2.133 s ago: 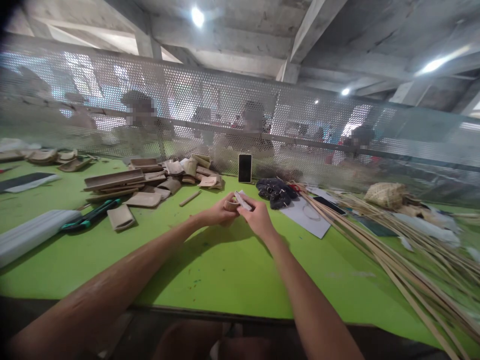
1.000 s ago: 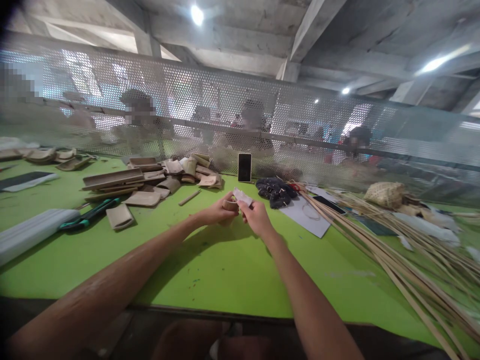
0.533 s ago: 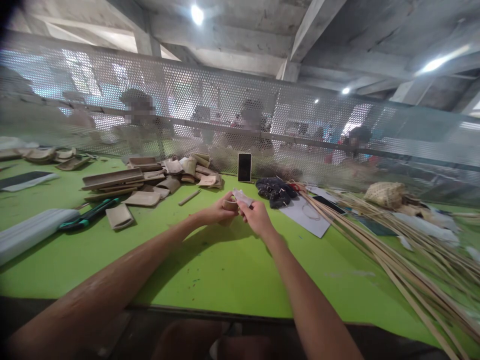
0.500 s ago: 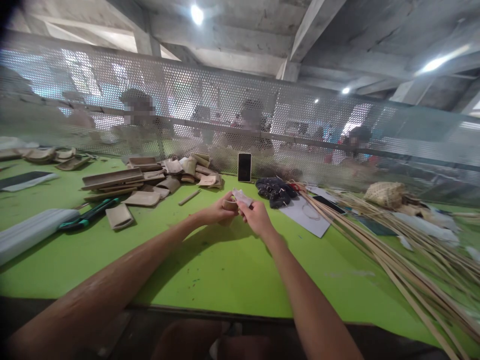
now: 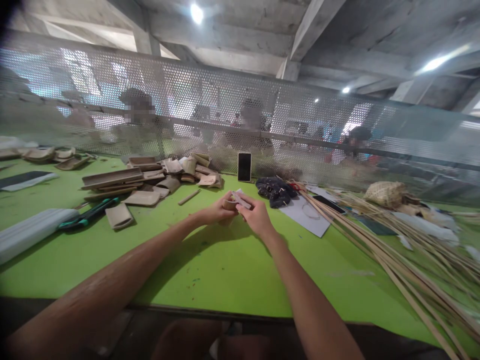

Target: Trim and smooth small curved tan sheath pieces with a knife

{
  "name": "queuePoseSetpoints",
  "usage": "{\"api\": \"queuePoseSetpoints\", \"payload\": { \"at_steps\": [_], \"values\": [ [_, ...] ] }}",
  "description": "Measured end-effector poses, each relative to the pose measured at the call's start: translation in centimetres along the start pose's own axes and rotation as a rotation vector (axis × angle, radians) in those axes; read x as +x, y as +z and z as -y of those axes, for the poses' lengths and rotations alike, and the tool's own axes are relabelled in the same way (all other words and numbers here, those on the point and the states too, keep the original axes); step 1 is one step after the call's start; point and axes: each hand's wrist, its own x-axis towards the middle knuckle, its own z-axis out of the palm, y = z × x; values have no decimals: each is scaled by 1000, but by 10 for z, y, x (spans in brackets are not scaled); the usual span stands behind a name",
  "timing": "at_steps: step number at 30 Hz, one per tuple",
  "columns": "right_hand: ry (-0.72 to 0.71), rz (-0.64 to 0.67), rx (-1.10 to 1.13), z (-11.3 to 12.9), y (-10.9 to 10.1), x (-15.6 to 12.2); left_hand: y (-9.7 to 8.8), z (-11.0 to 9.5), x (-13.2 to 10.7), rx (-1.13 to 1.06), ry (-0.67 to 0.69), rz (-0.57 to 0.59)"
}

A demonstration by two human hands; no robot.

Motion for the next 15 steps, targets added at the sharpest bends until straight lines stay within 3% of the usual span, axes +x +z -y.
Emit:
{"api": "queuePoseSetpoints", "payload": {
  "at_steps": [15],
  "values": [
    [-58,18,49,-10,-1,3,-1,4,2,18,16,2]
  ]
}}
